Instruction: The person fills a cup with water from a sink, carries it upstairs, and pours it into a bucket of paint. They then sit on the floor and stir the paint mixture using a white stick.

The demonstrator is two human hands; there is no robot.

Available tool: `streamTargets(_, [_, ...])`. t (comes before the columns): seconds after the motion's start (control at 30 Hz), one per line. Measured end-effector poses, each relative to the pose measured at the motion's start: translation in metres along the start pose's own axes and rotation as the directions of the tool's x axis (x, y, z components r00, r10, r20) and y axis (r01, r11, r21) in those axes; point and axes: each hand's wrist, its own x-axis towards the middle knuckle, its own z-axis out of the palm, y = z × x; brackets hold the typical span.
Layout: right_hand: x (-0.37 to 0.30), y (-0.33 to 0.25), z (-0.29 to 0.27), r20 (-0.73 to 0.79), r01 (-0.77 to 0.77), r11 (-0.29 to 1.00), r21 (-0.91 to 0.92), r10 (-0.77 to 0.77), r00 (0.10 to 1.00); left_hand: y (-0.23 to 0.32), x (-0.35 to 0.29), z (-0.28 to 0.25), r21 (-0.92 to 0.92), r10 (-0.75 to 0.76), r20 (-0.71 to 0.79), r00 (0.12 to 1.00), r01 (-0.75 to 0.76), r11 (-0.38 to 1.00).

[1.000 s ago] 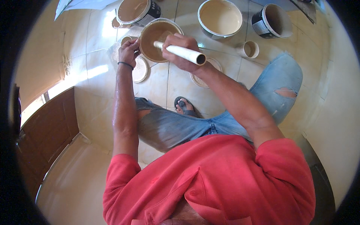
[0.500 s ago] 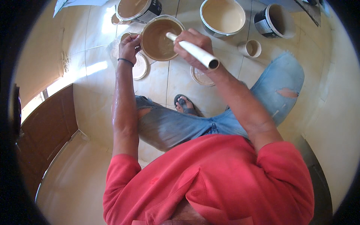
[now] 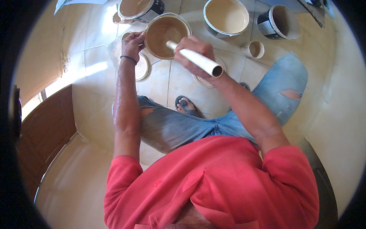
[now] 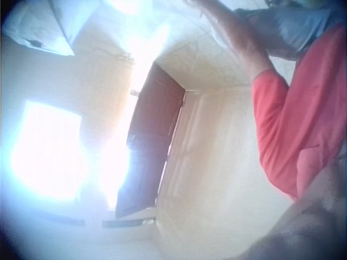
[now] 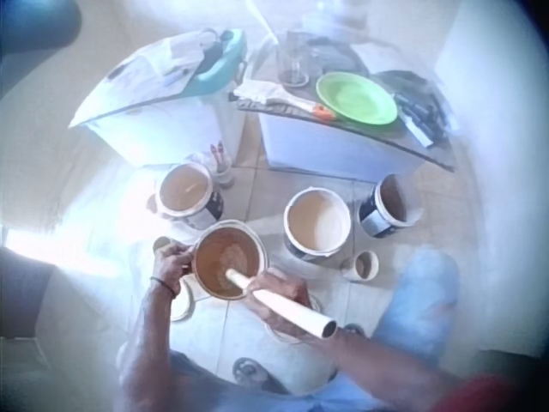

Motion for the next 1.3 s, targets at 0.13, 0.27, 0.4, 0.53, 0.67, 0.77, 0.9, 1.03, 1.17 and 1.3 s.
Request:
streamTargets(0.13, [0.006,0.001,0.002,-0.022,0.076,0.996,-0.037,-0.077,0.997,-0.001,0.002,-0.002,0.01,0.008,0.022,1.0,-0.009,1.0])
streamTargets(0.27, [0.006,0.014,-0.013,0.07,0.112,0.973,-0.201,-0.1,0.993,0.003,-0.002,0.002,0.086,0.008,0.027,1.0,-0.01,0.996])
streamTargets(0.4, [0.013,0.013,-0.017,0.114,0.155,0.986,-0.068,-0.147,0.983,0.002,-0.005,0.0,0.057,0.001,0.022,1.0,-0.002,0.998])
streamTargets(0.53, [0.046,0.02,-0.017,0.084,0.122,0.99,0.068,-0.127,0.988,0.001,-0.002,0.002,0.098,0.041,0.053,0.998,-0.046,0.994])
streamTargets(0.67, [0.029,0.024,-0.026,0.166,0.041,0.998,-0.043,-0.034,0.986,-0.002,0.004,0.003,0.094,0.087,0.038,0.996,-0.09,0.991])
streamTargets(0.77, [-0.001,0.008,-0.016,0.073,-0.171,0.984,-0.044,0.174,0.982,-0.004,-0.001,0.001,0.072,0.065,0.0,0.998,-0.065,0.995])
streamTargets(0.9, [0.0,-0.02,0.004,0.039,-0.288,0.953,0.092,0.285,0.958,-0.002,-0.001,-0.001,0.058,0.06,-0.013,0.998,-0.059,0.997])
streamTargets(1.03, [0.031,0.02,0.01,-0.01,0.163,0.939,-0.302,-0.174,0.985,0.0,0.008,0.0,0.084,0.054,0.012,0.998,-0.055,0.995])
streamTargets(1.17, [0.014,0.032,-0.01,0.003,-0.018,0.98,-0.197,0.019,1.0,-0.002,0.008,-0.004,0.094,0.034,-0.011,0.999,-0.032,0.995])
streamTargets(1.3, [0.002,0.012,-0.003,0.002,0.075,0.953,-0.294,-0.078,0.997,-0.005,0.009,-0.01,0.067,0.024,-0.025,0.999,-0.023,0.998])
